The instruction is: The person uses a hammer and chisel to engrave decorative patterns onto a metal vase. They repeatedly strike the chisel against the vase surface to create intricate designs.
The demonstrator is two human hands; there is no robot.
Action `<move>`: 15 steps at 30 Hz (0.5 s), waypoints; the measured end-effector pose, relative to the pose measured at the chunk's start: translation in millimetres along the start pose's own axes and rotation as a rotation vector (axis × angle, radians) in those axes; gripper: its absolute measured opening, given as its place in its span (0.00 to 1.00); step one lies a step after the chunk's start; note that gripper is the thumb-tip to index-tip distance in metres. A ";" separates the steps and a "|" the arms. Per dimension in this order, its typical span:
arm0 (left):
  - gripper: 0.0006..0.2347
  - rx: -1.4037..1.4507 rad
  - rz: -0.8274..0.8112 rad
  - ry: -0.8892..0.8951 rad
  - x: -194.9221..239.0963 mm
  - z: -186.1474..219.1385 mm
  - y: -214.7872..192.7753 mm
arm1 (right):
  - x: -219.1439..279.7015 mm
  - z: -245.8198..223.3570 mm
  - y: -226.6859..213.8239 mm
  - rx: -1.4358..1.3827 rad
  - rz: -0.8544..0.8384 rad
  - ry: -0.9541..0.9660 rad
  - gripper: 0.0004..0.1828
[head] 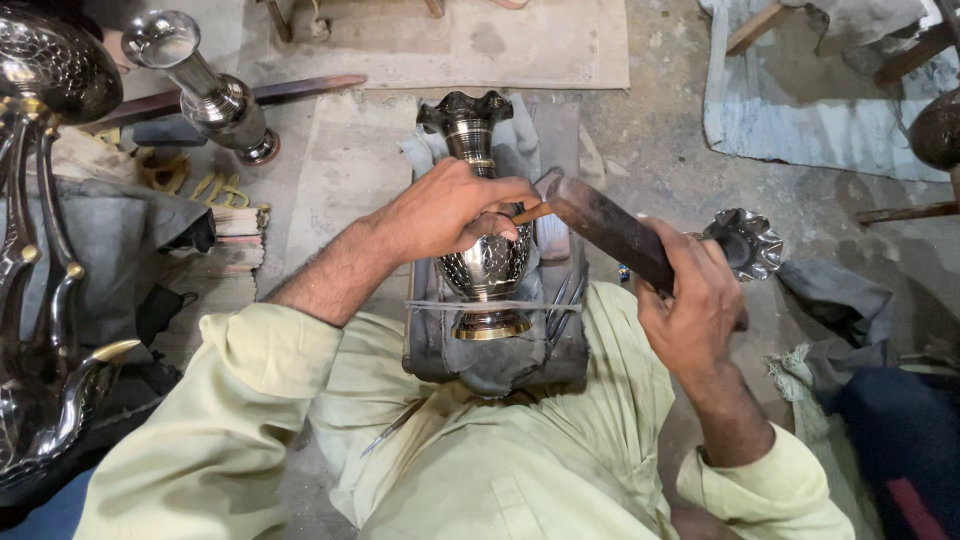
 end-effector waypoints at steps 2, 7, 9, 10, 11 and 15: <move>0.14 -0.004 -0.018 0.025 -4.9 2.0 1.9 | 2.9 5.7 -5.1 -0.108 0.072 0.077 0.27; 0.15 -0.021 -0.041 -0.039 -3.9 -2.8 2.1 | -1.4 8.8 1.3 -0.017 0.007 0.057 0.28; 0.13 0.022 -0.029 0.052 -7.4 4.1 -1.2 | -3.7 18.0 4.8 -0.034 -0.026 0.140 0.26; 0.13 0.039 -0.010 0.096 -8.0 6.9 -4.0 | -7.7 17.1 4.3 -0.040 -0.007 0.104 0.26; 0.13 0.046 -0.038 0.036 -5.0 2.7 0.3 | -1.8 12.9 4.1 -0.048 0.001 0.091 0.25; 0.14 0.032 -0.062 0.029 -9.8 -1.1 0.8 | 4.6 20.0 9.9 -0.180 -0.030 0.252 0.19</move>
Point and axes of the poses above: each hand's wrist, its own x-axis away from the middle knuckle, its own y-axis out of the palm, z = x × y, the point moved 8 cm from there along -x, towards the middle knuckle, and after that the axes turned 8 degrees about x, right-handed, at the moved point
